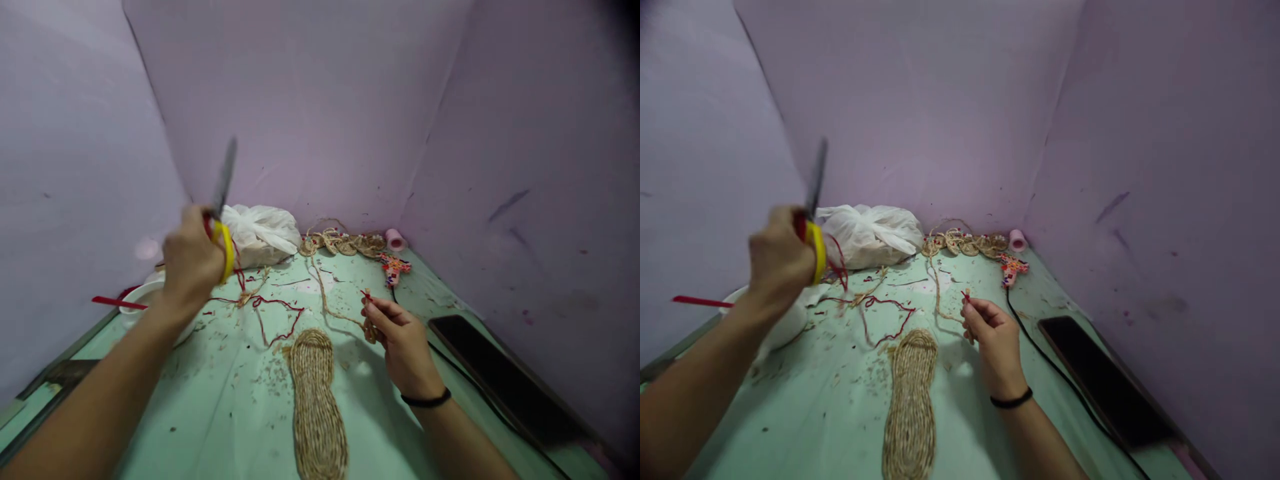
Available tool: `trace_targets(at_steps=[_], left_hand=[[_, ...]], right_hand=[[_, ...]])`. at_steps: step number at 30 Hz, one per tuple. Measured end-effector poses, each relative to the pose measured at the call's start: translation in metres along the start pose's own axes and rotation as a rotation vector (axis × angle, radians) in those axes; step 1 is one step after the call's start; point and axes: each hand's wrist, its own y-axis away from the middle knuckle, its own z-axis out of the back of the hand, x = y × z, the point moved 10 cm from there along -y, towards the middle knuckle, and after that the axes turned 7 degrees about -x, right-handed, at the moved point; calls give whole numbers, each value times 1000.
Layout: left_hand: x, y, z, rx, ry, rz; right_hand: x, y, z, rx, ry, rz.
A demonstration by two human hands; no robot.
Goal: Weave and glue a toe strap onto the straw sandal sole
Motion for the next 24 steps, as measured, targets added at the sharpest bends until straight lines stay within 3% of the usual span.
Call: trace_targets(at_steps=[1,2,4,6,8,12,14,15,20,22,24], left_hand=[[1,-20,11,-128,-61,0],[1,-36,13,-171,-90,-20],[3,-56,-1,-87,-139,-26],[10,-53,-24,71,-194,6],[10,-29,-47,216,-187,-26],[9,57,-98,586,-82,-175],[21,99,-120,812,-63,-160],[29,109,-125,851,-68,-142],[42,107,-118,832,-100,-89],[29,100,-98,732,-37,-58],[4,105,-75,670,235,2]], right_hand=[[0,0,0,3,4,3],[0,1,-1,7,8,7],[0,2,-2,18,14,9],[0,3,-4,29,17,5],[1,4,-6,30,12,-6],[0,7,-8,21,-6,-47],[-3,10,-12,39,-4,-79],[-5,11,-15,56,-4,-102],[-17,24,-33,184,30,-192],[-17,30,-39,246,107,-160],[-15,36,-44,285,239,-75]])
